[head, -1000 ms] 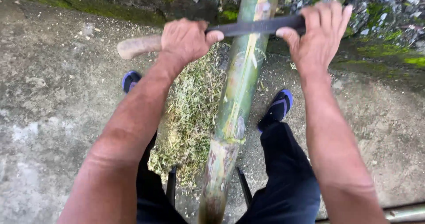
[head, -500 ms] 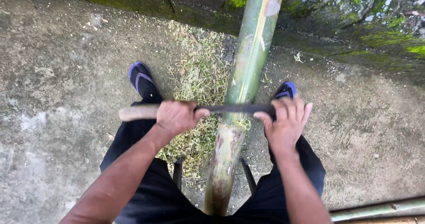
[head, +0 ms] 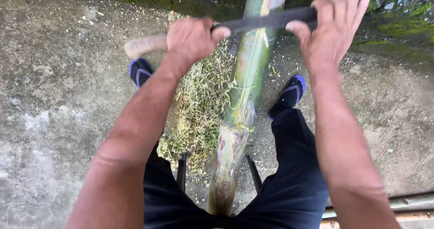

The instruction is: Shaving the outer layer of a bamboo stalk using a large blade.

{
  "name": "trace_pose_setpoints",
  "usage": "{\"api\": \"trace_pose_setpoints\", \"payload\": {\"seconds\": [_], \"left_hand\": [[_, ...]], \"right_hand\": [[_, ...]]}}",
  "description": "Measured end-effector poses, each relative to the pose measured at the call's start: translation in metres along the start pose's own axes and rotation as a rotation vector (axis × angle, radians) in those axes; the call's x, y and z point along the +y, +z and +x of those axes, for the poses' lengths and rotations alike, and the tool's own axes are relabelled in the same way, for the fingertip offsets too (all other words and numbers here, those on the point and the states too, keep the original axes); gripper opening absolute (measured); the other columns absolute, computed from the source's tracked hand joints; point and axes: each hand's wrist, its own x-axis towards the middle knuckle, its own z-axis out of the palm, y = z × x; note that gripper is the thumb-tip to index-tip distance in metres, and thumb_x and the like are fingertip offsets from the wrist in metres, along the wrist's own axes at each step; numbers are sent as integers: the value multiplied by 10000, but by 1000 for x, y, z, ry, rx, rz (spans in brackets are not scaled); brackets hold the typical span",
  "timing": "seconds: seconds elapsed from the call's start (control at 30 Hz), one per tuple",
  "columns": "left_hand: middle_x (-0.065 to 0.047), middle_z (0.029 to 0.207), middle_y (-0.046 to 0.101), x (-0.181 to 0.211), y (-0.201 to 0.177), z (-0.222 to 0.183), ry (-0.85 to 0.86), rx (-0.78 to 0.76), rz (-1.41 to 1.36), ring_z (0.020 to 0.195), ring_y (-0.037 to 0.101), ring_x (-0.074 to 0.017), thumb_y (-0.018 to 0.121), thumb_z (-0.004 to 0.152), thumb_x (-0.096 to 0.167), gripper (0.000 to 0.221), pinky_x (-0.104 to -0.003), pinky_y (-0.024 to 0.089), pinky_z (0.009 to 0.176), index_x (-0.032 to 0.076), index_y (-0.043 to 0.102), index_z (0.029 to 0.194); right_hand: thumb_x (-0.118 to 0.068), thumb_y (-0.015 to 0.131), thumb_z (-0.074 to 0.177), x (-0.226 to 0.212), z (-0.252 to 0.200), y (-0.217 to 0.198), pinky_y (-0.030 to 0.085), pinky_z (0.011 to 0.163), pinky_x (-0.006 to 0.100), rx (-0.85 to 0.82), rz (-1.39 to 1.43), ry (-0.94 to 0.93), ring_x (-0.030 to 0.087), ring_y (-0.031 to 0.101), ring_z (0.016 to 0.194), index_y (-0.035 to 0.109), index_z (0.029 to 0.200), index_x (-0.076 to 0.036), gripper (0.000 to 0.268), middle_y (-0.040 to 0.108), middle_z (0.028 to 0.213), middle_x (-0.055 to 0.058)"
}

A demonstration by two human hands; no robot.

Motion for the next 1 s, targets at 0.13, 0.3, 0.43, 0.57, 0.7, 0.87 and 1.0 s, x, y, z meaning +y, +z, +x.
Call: {"api": "trace_pose_setpoints", "payload": {"seconds": [0.13,0.3,0.43,0.57,0.7,0.87,1.0], "left_hand": [[-32,589,608,9,7,-86,-40,-253,42,483,614,-185,140,941,812,860,-446,579,510,148,684,900],[-38,519,615,3,46,-185,51,-245,-33,492,657,-232,222,938,803,815,-463,577,639,158,683,748],[-33,501,585,-5,52,-175,63,-191,-22,457,627,-221,209,940,800,808,-418,547,515,168,666,729],[44,539,482,-12,29,-69,-66,-233,-70,396,458,-106,108,926,848,890,-364,414,338,147,643,807],[42,540,484,-19,33,16,-30,87,-113,506,484,-89,186,910,948,924,-381,432,533,176,678,785],[-4,540,542,-24,52,0,48,173,-62,528,538,-135,152,913,928,930,-426,487,526,187,709,849],[-17,533,550,-13,53,-83,-38,-117,-113,454,564,-180,124,884,882,921,-437,513,474,144,676,879]], "right_hand": [[-662,680,934,-42,-88,-15,157,1288,644,18,-176,-19,395,442,1463,630,1215,-68,659,607,1315,128],[-617,724,921,-89,-190,-34,197,1257,643,-86,-202,87,383,464,1425,644,1206,-88,607,602,1266,110],[-626,697,924,-80,-175,-28,188,1254,655,-98,-183,68,410,435,1461,655,1224,-106,602,591,1288,110],[-647,709,941,-32,-64,-8,132,1241,686,1,-197,-110,442,420,1478,639,1227,-77,641,617,1307,130],[-555,745,855,-4,27,-7,134,1267,660,13,-212,-233,415,422,1476,648,1254,-54,648,609,1299,128],[-622,735,852,-10,18,-9,194,1295,585,-84,-46,-27,376,446,1415,680,1233,-62,679,620,1347,79],[-676,676,868,-30,-73,-12,146,1302,598,-25,-241,-164,379,428,1487,702,1209,-53,710,618,1316,93]]}}
